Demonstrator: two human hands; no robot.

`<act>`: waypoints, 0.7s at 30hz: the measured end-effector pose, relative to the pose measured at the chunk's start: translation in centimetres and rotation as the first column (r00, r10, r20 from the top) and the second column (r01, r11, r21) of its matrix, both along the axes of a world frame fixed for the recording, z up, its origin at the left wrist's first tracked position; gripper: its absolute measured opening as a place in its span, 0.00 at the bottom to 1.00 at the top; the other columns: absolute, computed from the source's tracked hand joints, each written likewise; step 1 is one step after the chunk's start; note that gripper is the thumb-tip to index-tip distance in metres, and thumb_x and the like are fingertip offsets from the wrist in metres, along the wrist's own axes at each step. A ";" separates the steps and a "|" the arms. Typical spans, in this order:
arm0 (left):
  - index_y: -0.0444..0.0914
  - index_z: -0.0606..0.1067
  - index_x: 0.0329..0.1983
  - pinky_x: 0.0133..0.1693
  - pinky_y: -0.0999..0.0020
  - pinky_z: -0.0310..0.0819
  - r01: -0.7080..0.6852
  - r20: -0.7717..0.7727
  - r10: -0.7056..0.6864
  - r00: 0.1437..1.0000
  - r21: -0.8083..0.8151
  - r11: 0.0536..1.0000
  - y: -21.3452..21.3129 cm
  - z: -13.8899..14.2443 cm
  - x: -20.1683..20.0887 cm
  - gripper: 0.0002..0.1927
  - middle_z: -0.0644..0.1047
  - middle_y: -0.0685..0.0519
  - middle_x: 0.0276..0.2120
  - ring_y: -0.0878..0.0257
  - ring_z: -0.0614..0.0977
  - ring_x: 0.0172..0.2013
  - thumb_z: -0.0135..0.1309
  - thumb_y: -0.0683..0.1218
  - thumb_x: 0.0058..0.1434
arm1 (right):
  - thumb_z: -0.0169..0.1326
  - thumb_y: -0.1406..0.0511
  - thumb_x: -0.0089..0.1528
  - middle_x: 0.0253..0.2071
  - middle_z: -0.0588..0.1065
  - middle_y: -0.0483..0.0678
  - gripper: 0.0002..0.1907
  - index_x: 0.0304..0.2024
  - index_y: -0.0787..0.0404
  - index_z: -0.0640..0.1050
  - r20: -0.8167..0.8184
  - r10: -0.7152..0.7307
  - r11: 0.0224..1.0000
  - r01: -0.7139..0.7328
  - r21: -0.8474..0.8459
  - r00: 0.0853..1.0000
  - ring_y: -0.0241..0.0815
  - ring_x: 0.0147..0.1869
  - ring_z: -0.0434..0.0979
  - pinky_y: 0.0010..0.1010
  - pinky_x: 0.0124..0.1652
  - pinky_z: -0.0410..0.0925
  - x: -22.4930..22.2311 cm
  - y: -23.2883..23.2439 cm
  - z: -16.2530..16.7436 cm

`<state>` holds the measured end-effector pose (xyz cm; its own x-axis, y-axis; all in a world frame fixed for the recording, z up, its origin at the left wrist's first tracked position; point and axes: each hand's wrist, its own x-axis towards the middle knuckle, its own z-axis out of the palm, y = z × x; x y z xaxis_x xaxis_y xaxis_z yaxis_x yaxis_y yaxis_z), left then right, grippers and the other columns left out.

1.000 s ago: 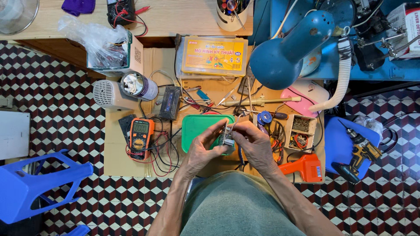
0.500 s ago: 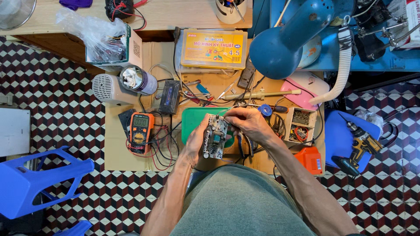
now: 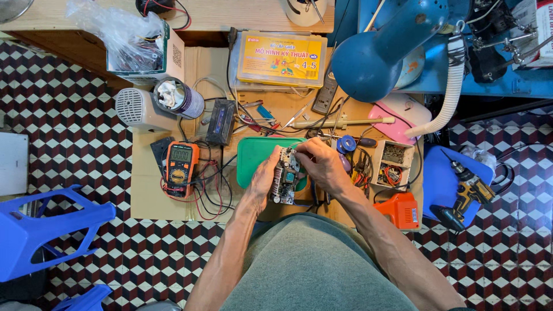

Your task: The person inspects a small electronic circuit board using a magnifying glass and a desk lamp. They move items on the workbench to clear space, then hold the board under the light and magnifier to examine both sides closely.

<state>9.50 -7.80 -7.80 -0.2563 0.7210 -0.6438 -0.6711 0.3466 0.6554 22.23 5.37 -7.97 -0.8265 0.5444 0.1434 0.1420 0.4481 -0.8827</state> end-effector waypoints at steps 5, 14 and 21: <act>0.35 0.75 0.57 0.34 0.70 0.81 -0.014 -0.018 0.014 1.000 0.004 1.000 -0.3 -0.2 0.0 0.30 0.82 0.49 0.39 0.64 0.84 0.35 0.37 0.63 0.73 | 0.56 0.70 0.64 0.40 0.75 0.44 0.06 0.44 0.63 0.80 0.129 -0.010 0.927 0.057 -0.371 0.992 0.34 0.36 0.80 0.24 0.35 0.76 0.3 0.0 -0.7; 0.39 0.71 0.65 0.58 0.69 0.66 -0.057 -0.175 0.050 0.983 -0.039 0.998 -0.6 -1.0 0.6 0.31 0.77 0.53 0.54 0.66 0.75 0.55 0.42 0.64 0.69 | 0.56 0.68 0.66 0.36 0.79 0.46 0.09 0.48 0.64 0.81 0.044 -0.101 0.798 0.107 -0.593 0.994 0.31 0.37 0.78 0.22 0.36 0.75 0.3 -0.3 -2.3; 0.40 0.69 0.66 0.57 0.69 0.66 -0.064 -0.203 0.050 0.978 -0.063 0.996 -0.5 -1.0 0.7 0.33 0.77 0.54 0.54 0.66 0.75 0.55 0.43 0.65 0.67 | 0.56 0.66 0.67 0.34 0.78 0.45 0.10 0.46 0.67 0.81 0.067 -0.271 0.677 0.240 -0.695 0.960 0.30 0.35 0.76 0.20 0.36 0.72 -0.4 -1.9 -2.0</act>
<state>10.24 -8.26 -8.83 -0.4252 0.6568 -0.6228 -0.5481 0.3607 0.7546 21.85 3.48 -9.92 -0.6426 0.6907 -0.3316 0.1178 -0.3386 -0.9335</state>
